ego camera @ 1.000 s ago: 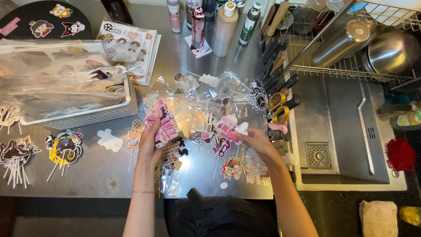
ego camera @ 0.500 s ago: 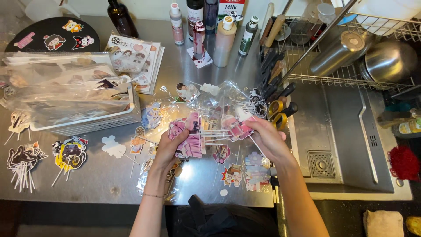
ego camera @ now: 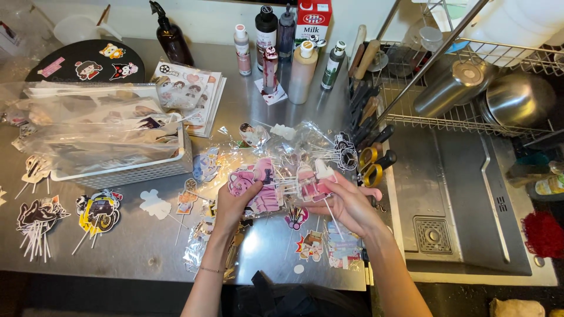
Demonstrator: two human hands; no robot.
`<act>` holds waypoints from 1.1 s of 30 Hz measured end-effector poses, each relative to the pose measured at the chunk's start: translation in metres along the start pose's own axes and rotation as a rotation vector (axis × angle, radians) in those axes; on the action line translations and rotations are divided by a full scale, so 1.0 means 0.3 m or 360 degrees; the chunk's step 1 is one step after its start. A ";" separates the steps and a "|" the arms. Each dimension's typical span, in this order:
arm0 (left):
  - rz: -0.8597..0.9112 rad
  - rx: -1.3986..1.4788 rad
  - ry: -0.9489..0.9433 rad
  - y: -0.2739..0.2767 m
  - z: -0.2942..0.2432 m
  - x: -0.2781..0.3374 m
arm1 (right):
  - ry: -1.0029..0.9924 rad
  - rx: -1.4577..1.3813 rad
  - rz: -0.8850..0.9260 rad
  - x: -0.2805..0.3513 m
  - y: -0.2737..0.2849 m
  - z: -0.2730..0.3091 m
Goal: The person organizes various paper cake toppers on a stainless steel counter and places them into clear plastic bags.
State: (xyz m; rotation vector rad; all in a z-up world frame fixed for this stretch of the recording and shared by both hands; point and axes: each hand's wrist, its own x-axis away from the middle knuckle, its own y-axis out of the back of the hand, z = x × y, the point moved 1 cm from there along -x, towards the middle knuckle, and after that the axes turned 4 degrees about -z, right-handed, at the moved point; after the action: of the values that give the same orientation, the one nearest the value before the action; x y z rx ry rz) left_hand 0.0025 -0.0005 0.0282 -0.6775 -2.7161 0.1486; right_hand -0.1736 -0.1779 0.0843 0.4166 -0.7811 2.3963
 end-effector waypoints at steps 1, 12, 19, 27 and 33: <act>-0.0003 0.0002 -0.0003 0.000 -0.010 0.004 | 0.0001 0.0003 0.0004 0.011 0.018 -0.007; 0.0136 -0.0157 0.0002 0.015 -0.045 0.000 | 0.0229 0.0906 0.0026 -0.007 0.152 0.082; 0.0208 -0.0253 0.0038 0.048 -0.042 -0.054 | 0.0003 0.1242 0.0335 -0.113 0.280 0.069; 0.0351 -0.0323 0.0132 0.037 -0.156 -0.054 | 0.0239 0.0576 0.0011 -0.239 0.225 -0.015; 0.0383 -0.0253 0.0108 0.028 -0.102 -0.080 | 0.0440 0.0696 0.0012 -0.113 0.024 0.012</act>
State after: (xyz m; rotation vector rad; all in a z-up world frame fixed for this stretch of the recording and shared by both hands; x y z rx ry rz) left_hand 0.0366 -0.0038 0.0482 -1.0352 -2.5930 -0.0336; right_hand -0.1511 -0.1992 0.0687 0.2398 -0.1335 2.5541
